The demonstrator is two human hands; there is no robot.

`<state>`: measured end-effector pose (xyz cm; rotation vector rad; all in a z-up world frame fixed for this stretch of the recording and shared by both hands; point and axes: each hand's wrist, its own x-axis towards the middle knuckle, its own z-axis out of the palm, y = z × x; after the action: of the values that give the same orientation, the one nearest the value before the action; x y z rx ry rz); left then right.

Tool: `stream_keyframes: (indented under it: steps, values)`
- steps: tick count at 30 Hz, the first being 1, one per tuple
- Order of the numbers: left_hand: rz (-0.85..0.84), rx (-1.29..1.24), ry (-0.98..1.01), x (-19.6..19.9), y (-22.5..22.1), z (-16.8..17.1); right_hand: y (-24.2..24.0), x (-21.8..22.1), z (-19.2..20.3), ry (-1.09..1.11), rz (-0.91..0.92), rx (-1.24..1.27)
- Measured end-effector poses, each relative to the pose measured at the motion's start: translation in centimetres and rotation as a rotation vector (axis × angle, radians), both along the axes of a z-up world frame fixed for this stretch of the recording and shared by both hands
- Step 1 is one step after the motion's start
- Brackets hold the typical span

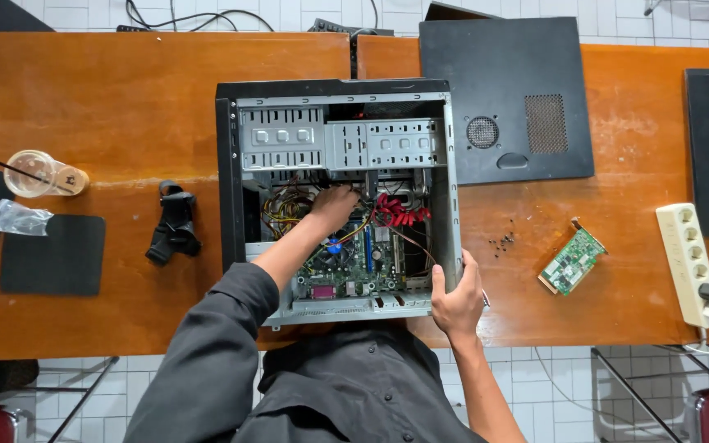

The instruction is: Connecting and organizing internal power and data cables on a computer motherboard inside a chassis.

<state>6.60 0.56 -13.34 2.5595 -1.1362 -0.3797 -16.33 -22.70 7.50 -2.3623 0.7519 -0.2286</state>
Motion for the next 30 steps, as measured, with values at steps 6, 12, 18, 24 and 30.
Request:
stream_keyframes:
  steps: [6, 12, 18, 24, 30]
  values:
    - [0.043, -0.085, -0.040, -0.4, -0.2, -0.5, -0.9, -0.1, -1.8, -0.028, 0.012, -0.043]
    - [-0.029, 0.060, -0.137, -0.1, -0.5, -4.1, -0.1, -0.1, -0.2, -0.049, 0.015, -0.006]
    - [0.006, -0.023, -0.513, -0.4, -0.8, -6.0, -0.2, -0.2, -0.7, -0.071, -0.003, -0.022]
    - [0.042, 0.387, 0.141, -0.6, -2.7, 8.4, 0.3, 0.6, 2.0, 0.084, -0.051, 0.068]
    - [0.030, 0.428, 0.142, -0.8, -3.0, 9.4, 0.1, 0.9, 1.7, 0.161, -0.091, 0.102]
